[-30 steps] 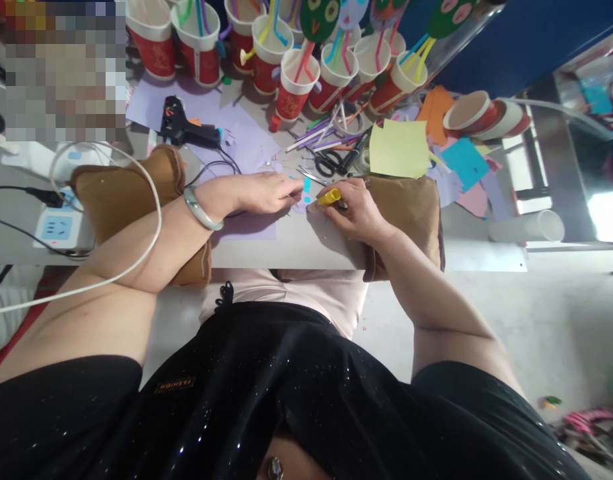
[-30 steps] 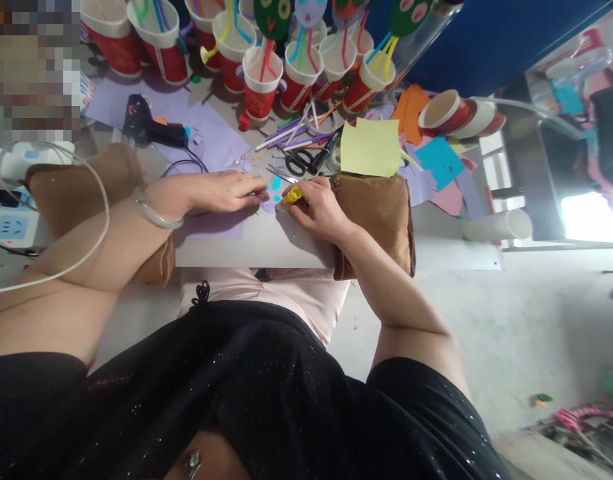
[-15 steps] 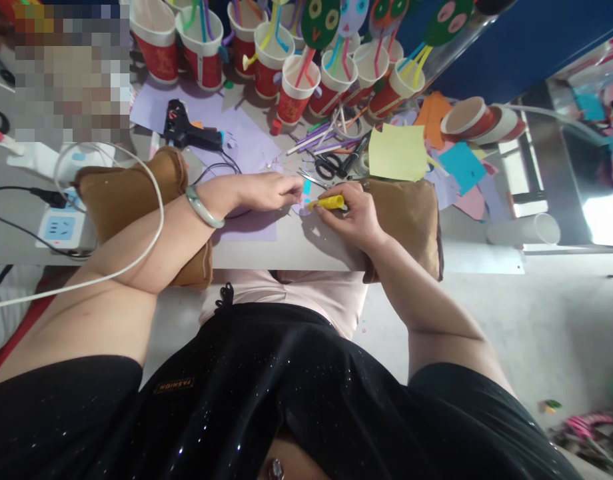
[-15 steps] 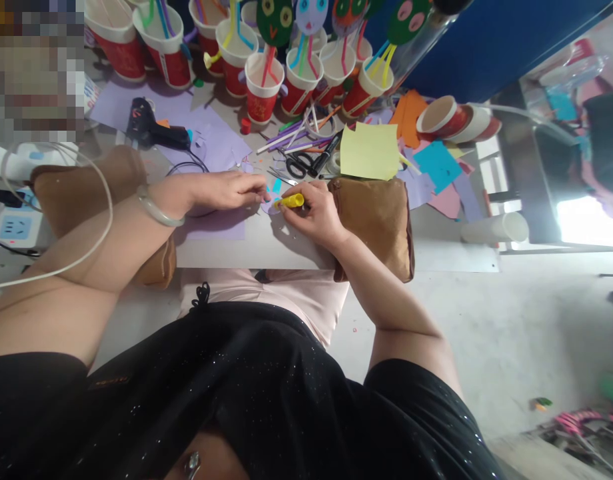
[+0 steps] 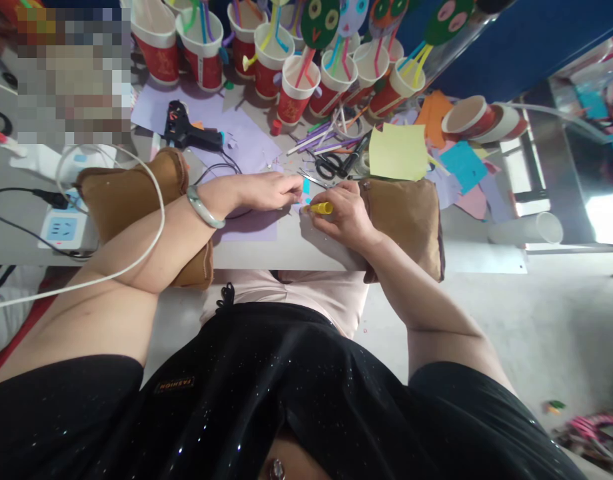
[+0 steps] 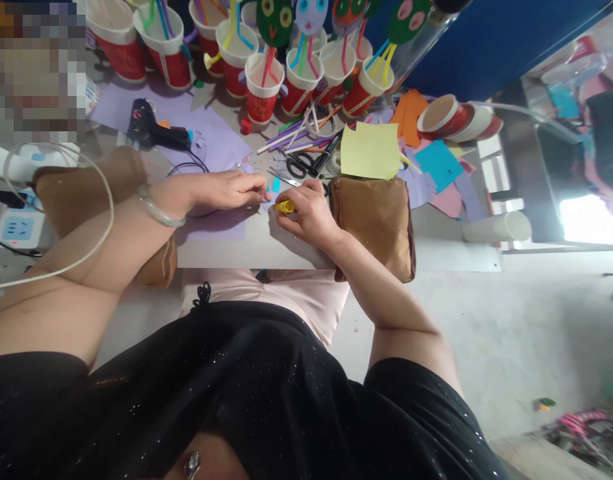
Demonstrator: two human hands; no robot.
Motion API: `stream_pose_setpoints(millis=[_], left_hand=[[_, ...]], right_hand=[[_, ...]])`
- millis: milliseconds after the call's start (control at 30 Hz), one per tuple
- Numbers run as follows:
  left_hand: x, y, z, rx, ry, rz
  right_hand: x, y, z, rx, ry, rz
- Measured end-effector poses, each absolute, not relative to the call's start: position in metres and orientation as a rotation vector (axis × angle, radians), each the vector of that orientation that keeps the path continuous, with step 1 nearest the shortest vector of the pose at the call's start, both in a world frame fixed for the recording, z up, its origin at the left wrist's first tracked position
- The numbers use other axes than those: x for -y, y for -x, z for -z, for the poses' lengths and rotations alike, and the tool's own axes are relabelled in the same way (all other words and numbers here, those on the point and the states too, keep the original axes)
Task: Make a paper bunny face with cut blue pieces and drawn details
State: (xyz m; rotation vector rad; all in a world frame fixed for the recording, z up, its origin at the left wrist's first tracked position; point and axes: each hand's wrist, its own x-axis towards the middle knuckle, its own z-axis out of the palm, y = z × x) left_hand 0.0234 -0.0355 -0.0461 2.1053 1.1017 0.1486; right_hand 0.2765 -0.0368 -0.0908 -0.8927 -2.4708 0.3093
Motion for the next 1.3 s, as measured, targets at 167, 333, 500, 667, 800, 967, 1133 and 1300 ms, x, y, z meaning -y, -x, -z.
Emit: stream_pose_setpoints(millis=[167, 333, 500, 667, 800, 967, 1133, 1300], left_hand=[[0.037, -0.021, 0.045, -1.043, -2.109, -0.192], [0.038, -0.024, 0.041, -1.106, -2.084, -0.127], [0.039, -0.025, 0.040, -1.087, -2.097, -0.141], [0.039, -0.024, 0.037, -1.098, -2.086, -0.143], [0.041, -0.027, 0.036, -1.104, -2.087, -0.137], [0.038, -0.030, 0.049, -1.082, -2.115, -0.259], [0.033, -0.032, 0.060, -1.101, -2.142, -0.311], [0.032, -0.033, 0.064, -1.078, -2.160, -0.361]], right_hand=[[0.040, -0.275, 0.086, 2.348, 0.984, -0.293], [0.044, -0.270, 0.088, 2.329, 0.959, -0.337], [0.046, -0.275, 0.083, 2.300, 1.022, -0.392], [0.038, -0.283, 0.080, 1.760, 1.165, -0.879], [0.029, -0.282, 0.074, 1.345, 1.060, -1.433], [0.022, -0.268, 0.061, 1.322, 0.986, -1.686], [-0.015, -0.244, 0.070, 1.632, 0.960, -1.346], [-0.063, -0.214, 0.085, 1.934, 1.107, -0.824]])
